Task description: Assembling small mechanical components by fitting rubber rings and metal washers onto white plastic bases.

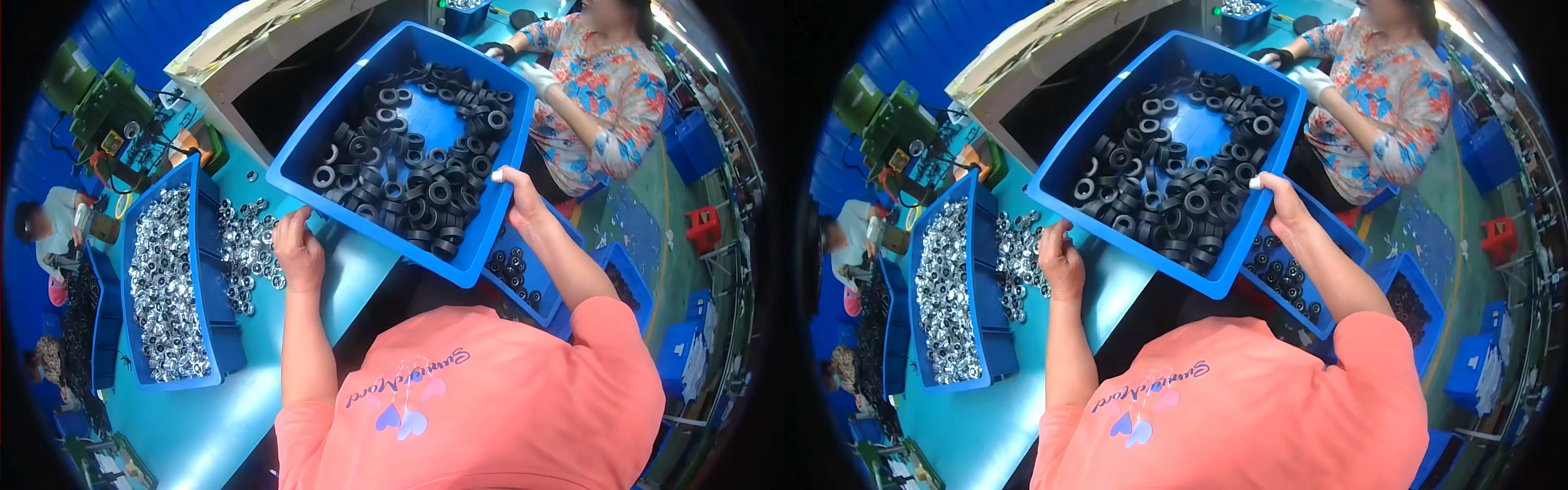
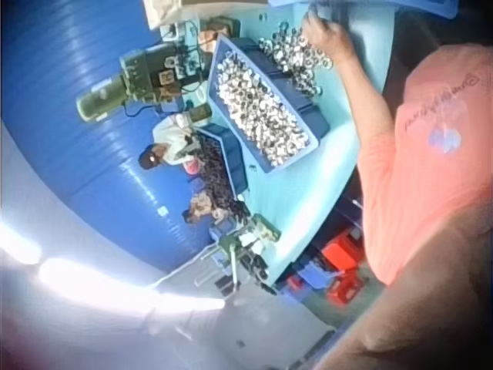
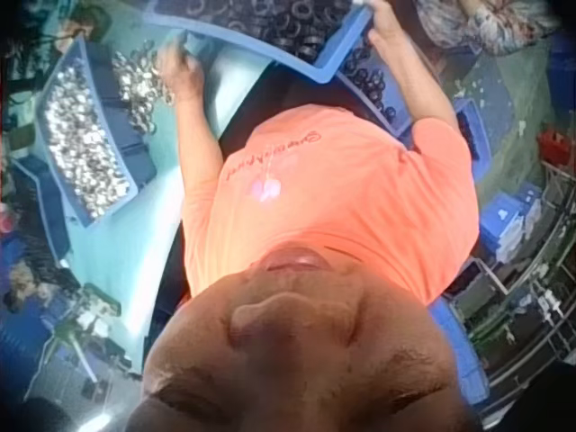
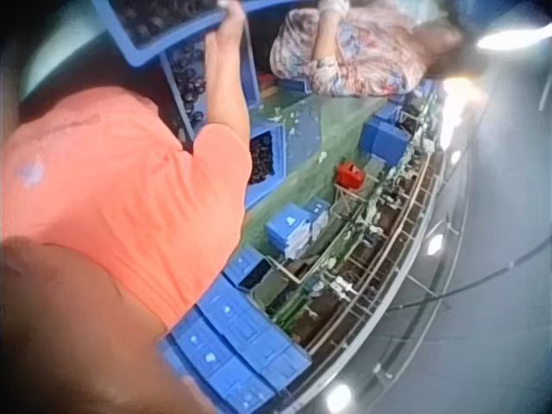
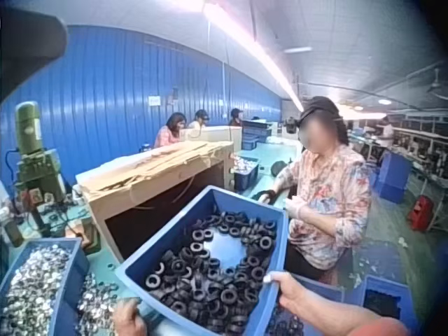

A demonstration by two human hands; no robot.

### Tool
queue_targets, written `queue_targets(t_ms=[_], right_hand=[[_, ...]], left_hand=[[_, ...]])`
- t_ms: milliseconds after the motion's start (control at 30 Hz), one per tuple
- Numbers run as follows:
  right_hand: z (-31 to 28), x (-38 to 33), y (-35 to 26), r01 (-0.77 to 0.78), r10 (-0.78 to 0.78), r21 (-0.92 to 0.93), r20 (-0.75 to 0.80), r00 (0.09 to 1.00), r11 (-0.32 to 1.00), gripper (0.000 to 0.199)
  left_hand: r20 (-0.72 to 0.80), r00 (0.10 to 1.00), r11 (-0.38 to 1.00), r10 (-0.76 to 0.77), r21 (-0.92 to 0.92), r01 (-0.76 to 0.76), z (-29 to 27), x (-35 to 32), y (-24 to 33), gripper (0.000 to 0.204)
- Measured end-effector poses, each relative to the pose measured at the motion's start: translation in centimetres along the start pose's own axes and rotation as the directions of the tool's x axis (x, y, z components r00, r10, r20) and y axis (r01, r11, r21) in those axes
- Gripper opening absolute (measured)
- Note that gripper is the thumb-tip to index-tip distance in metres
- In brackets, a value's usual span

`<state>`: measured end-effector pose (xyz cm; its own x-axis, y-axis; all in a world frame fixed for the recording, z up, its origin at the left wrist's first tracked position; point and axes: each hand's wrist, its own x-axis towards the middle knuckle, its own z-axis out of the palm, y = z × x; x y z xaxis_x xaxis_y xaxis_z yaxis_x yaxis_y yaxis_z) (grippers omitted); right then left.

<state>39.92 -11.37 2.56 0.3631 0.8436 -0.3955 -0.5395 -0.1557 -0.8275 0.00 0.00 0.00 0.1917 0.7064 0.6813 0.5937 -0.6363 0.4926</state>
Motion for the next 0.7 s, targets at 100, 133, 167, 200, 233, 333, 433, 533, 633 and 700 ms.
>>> queue_targets(t_ms=[100, 133, 167, 200, 233, 333, 433, 533, 633, 700], right_hand=[[-0.8, -0.6, -0.6, 0.129, -0.131, 0.055, 0.027, 0.991, 0.99, 0.02], [-1.5, -1.1, -0.6, 0.159, -0.161, 0.053, 0.034, 0.986, 0.986, 0.02], [-1.8, -2.7, 1.2, 0.159, -0.159, 0.061, -0.001, 0.987, 0.985, 0.019], [-2.3, -3.6, 2.8, 0.126, -0.125, 0.088, -0.016, 0.992, 0.988, 0.018], [-2.7, -5.2, 3.7, 0.082, -0.079, 0.096, -0.03, 0.996, 0.992, 0.016], [-2.9, -9.1, 5.4, 0.039, -0.033, 0.133, -0.044, 0.998, 0.99, 0.016], [-5.7, -13.0, 7.6, 0.117, -0.102, 0.17, -0.094, 0.99, 0.979, 0.023], [-6.9, -14.9, 9.0, 0.155, -0.14, 0.164, -0.1, 0.985, 0.974, 0.023], [-7.8, -17.8, 9.6, 0.19, -0.169, 0.201, -0.118, 0.978, 0.961, 0.016], [-7.8, -22.7, 11.0, 0.175, -0.155, 0.236, -0.101, 0.983, 0.956, 0.013]], left_hand=[[-0.156, 0.987, 0.997, 0.04, -0.062, -0.051, 1.1, 3.3, -0.4, 0.036], [-0.212, 0.977, 0.996, 0.024, -0.084, -0.043, 1.9, 3.2, -0.3, 0.034], [-0.217, 0.976, 0.996, 0.018, -0.081, -0.036, 1.4, 2.4, -0.7, 0.031], [-0.174, 0.985, 0.994, -0.011, -0.112, -0.008, 0.8, 0.4, -0.2, 0.029], [-0.17, 0.985, 0.991, -0.028, -0.13, 0.006, 0.2, -0.5, 0.3, 0.027], [-0.185, 0.98, 0.957, -0.068, -0.291, 0.012, -0.5, -1.7, 0.3, 0.023], [-0.211, 0.97, 0.86, -0.12, -0.511, -0.004, 0.9, -2.6, 1.4, 0.022], [-0.194, 0.962, 0.814, -0.191, -0.578, 0.045, 2.6, -3.7, 1.1, 0.024], [0.147, 0.826, 0.234, -0.545, -0.919, 0.318, 2.4, -4.8, 1.1, 0.03], [0.153, 0.892, 0.356, -0.425, -0.878, 0.32, 0.2, -5.7, -1.1, 0.036]])
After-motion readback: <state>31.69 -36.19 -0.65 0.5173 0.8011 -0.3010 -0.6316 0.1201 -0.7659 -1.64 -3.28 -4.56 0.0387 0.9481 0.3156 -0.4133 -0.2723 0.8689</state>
